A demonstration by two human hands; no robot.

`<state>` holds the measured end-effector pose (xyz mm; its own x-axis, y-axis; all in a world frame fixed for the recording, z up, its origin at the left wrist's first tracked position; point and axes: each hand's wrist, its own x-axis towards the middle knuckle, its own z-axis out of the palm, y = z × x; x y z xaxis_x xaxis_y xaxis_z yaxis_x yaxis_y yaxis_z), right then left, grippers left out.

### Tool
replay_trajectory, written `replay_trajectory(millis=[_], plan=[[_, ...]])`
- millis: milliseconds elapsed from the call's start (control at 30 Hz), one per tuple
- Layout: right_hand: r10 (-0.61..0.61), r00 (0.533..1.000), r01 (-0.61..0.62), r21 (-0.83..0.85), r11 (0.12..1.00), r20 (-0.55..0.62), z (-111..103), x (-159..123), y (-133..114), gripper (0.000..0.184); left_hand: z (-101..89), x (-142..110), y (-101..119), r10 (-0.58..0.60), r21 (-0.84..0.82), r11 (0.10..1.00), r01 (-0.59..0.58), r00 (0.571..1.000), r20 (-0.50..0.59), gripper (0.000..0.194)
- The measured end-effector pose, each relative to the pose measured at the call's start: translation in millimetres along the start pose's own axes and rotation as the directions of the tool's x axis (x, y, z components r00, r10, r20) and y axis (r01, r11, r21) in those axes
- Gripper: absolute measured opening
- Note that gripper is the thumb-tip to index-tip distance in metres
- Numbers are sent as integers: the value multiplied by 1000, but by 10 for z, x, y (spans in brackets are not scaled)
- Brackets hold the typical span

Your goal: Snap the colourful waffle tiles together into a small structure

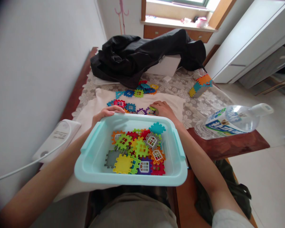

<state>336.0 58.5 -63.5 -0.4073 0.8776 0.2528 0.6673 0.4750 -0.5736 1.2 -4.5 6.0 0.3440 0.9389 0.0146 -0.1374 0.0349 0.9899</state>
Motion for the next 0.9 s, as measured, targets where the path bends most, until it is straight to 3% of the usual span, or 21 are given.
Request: replay_trajectory(millis=[167, 333, 533, 733, 900], plan=[[-3, 1000, 3, 61, 998, -3, -9, 20, -53, 29, -14, 10, -16, -36, -33, 999, 34, 998, -46, 18], [-42, 999, 41, 126, 991, 2, 4, 28, -54, 31, -5, 33, -24, -75, -87, 994, 72, 997, -28, 25], [3, 989, 35, 250, 968, -147, -2, 8, -109, 26, 4, 29, -1, -109, -73, 992, 107, 994, -29, 30], [-39, 998, 28, 225, 974, 46, -19, 7, -133, 49, -9, 13, 12, -66, -20, 998, 66, 998, -17, 29], [63, 998, -61, 235, 970, 1, 16, 23, -124, 39, -11, -1, 5, -70, -1, 998, 70, 997, -41, 30]])
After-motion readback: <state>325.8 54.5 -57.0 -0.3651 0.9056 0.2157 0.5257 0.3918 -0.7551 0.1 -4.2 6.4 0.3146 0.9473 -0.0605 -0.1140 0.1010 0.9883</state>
